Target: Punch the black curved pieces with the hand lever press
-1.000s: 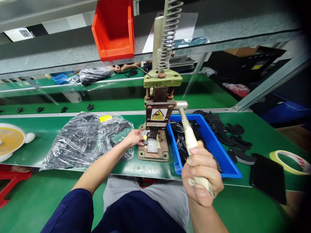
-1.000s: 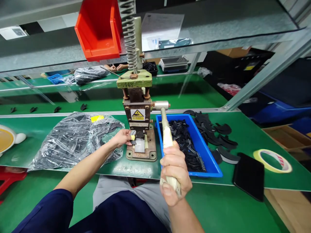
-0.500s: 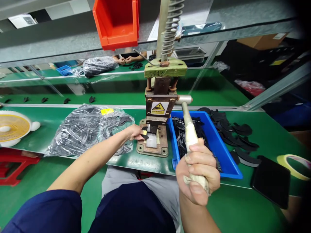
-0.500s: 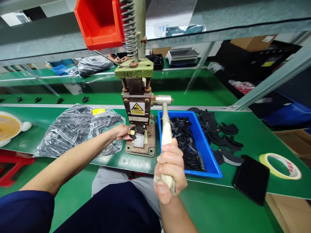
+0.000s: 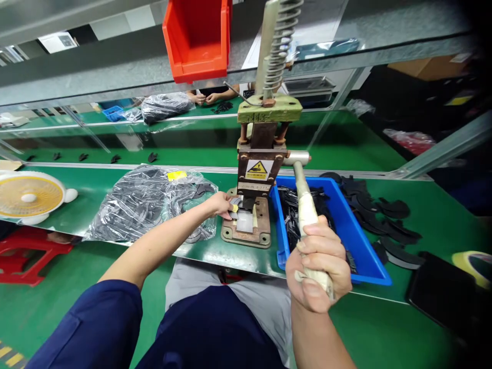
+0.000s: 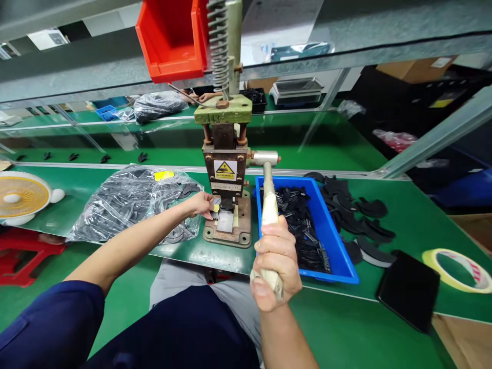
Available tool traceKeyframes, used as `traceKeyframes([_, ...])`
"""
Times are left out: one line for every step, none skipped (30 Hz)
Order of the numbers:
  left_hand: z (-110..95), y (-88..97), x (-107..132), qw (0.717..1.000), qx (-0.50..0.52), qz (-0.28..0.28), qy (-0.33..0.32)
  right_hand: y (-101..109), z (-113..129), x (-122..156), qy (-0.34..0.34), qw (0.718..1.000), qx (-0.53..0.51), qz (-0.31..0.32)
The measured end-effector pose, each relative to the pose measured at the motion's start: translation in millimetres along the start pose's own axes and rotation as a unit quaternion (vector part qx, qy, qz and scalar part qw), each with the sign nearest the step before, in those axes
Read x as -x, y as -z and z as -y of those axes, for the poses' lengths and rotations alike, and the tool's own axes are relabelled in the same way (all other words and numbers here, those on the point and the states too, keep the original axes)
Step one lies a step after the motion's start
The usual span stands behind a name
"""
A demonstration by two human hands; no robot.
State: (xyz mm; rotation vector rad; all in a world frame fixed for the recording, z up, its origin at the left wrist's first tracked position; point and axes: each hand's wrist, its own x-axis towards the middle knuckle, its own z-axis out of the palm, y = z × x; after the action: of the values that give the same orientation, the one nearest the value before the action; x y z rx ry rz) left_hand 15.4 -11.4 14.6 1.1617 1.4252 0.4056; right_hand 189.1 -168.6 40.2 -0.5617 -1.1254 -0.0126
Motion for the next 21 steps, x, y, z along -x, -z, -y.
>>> traceKeyframes([0.9, 0.5, -0.5, 1.000, 0.003, 0.004, 0.002, 1.6, 0.3, -0.2, -0.002, 1.000, 0.003, 0.009])
traceKeyframes([2.2, 1.4, -1.2, 1.000, 0.008, 0.005, 0.001, 2.9, 0.7, -0.5, -0.003, 1.000, 0.006, 0.015])
traceKeyframes([4.0, 2.9, -2.0, 1.000, 0.013, 0.002, -0.002, 3.7, 0.9, -0.9, -0.004, 1.000, 0.007, 0.019])
traceKeyframes([6.2, 5.3, -2.6, 1.000, 0.017, -0.008, -0.004, 3.9, 0.9, -1.2, -0.002, 1.000, 0.006, 0.020])
traceKeyframes([8.8, 8.9, -2.9, 0.999, 0.021, -0.023, -0.008, 3.5, 0.8, -1.6, 0.005, 1.000, 0.002, 0.017])
traceKeyframes([11.9, 13.6, -2.7, 0.999, 0.024, -0.040, -0.014, 2.4, 0.5, -1.8, 0.009, 1.000, -0.002, 0.012])
traceKeyframes([15.4, 19.3, -1.7, 0.998, 0.030, -0.057, -0.024, 0.9, 0.0, -1.9, 0.015, 1.000, -0.005, 0.003])
traceKeyframes([19.1, 25.6, -0.1, 0.996, 0.039, -0.070, -0.036, -0.9, -0.7, -1.9, 0.020, 1.000, -0.008, -0.006])
traceKeyframes([23.0, 31.8, 2.3, 0.994, 0.050, -0.079, -0.048, -2.8, -1.4, -1.7, 0.023, 1.000, -0.010, -0.014])
traceKeyframes([26.9, 37.3, 5.1, 0.993, 0.058, -0.084, -0.059, -4.7, -2.2, -1.5, 0.025, 0.999, -0.012, -0.023])
traceKeyframes([30.4, 41.4, 7.9, 0.992, 0.063, -0.084, -0.068, -6.3, -2.8, -1.1, 0.026, 0.999, -0.015, -0.033])
traceKeyframes([33.4, 43.7, 10.4, 0.992, 0.063, -0.079, -0.075, -7.6, -3.4, -0.7, 0.029, 0.999, -0.017, -0.041])
traceKeyframes([35.7, 44.0, 12.0, 0.992, 0.057, -0.070, -0.084, -8.4, -3.7, -0.4, 0.031, 0.998, -0.017, -0.048])
traceKeyframes([37.2, 42.1, 12.6, 0.993, 0.048, -0.059, -0.095, -8.7, -3.7, -0.2, 0.030, 0.998, -0.014, -0.052])
traceKeyframes([37.8, 38.5, 11.9, 0.993, 0.037, -0.049, -0.104, -8.6, -3.4, -0.2, 0.028, 0.998, -0.008, -0.053])
traceKeyframes([37.6, 33.5, 10.1, 0.993, 0.026, -0.040, -0.110, -8.2, -2.9, -0.3, 0.025, 0.998, -0.001, -0.049])
traceKeyframes([36.6, 27.7, 7.3, 0.993, 0.014, -0.031, -0.110, -7.5, -2.2, -0.7, 0.023, 0.999, 0.005, -0.043])
traceKeyframes([35.1, 21.7, 4.0, 0.994, 0.001, -0.024, -0.106, -6.7, -1.4, -1.2, 0.024, 0.999, 0.010, -0.037])
traceKeyframes([33.2, 16.0, 0.5, 0.995, -0.008, -0.020, -0.099, -6.0, -0.4, -1.7, 0.025, 0.999, 0.013, -0.029])
traceKeyframes([31.1, 11.0, -2.7, 0.996, -0.011, -0.018, -0.091, -5.4, 0.5, -2.1, 0.027, 0.999, 0.014, -0.023])
traceKeyframes([28.9, 7.0, -5.5, 0.996, -0.007, -0.018, -0.082, -5.0, 1.3, -2.4, 0.028, 0.999, 0.014, -0.018])
